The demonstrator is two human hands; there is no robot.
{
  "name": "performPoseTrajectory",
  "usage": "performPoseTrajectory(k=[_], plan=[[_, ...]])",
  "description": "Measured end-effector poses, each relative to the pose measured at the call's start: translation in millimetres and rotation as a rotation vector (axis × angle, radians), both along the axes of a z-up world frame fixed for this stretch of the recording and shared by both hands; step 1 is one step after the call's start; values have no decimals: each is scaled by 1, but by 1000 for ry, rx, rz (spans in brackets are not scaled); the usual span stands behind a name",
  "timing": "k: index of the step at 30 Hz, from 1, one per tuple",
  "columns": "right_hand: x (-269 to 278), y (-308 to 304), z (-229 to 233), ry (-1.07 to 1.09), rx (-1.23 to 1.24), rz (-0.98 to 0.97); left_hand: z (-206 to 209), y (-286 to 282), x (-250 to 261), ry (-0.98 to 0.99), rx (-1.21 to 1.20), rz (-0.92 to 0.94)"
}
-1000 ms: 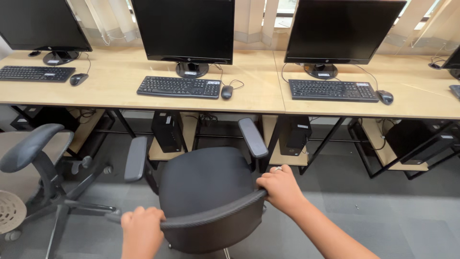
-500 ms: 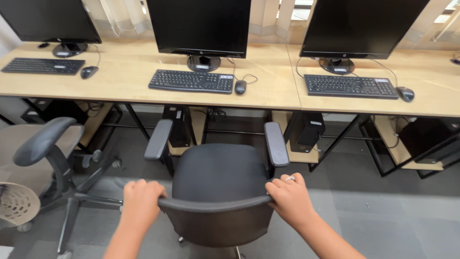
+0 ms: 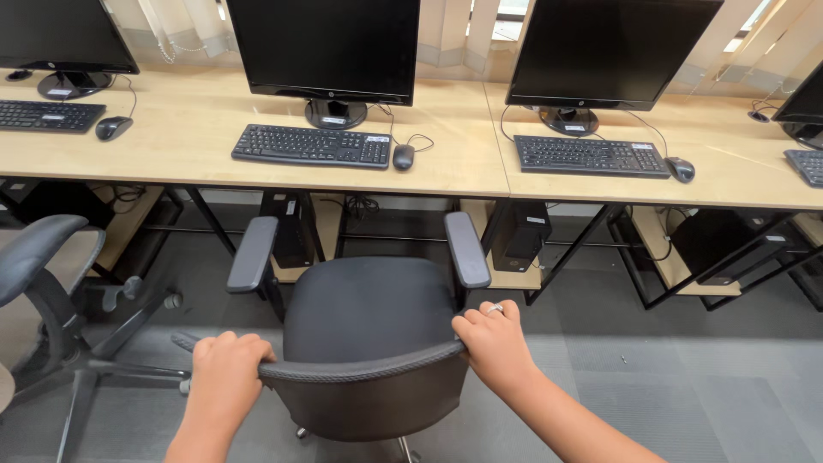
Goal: The person moves several office chairs from a central cluster to individual computer workstations. They pull each chair by the backrest, position it under a desk, and adjust its alignment. The person also briefly adjusts a computer monitor and keyboard at one of the stations.
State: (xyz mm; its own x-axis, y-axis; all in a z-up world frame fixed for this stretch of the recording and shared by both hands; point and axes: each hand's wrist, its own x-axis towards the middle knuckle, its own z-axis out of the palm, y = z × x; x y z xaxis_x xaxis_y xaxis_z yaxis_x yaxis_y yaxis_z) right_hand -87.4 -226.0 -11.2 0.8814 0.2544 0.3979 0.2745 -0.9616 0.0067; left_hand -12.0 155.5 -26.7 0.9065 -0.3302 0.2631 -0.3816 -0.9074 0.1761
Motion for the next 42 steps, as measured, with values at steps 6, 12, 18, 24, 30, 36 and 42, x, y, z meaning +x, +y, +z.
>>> performPoseTrajectory(k=[6,12,18,24,30,36,42], plan=[[12,17,2,39,2,22,5,16,10,10,68,45],[23,46,-4,14,5,8,10,41,34,48,135,73],[20,73,-6,-6,48,36,13,64,55,63,167,42],[-5,87,-2,-31,85,62,9,78,48,24,162,4],[-34,70,5,28,109,154,8,78,48,-19,194,27],[-68,34,-3,173,125,159,-13,88,56,-116,316,113],[-102,-48,-29,611,342,-68,-7,53,54,220,722,435]])
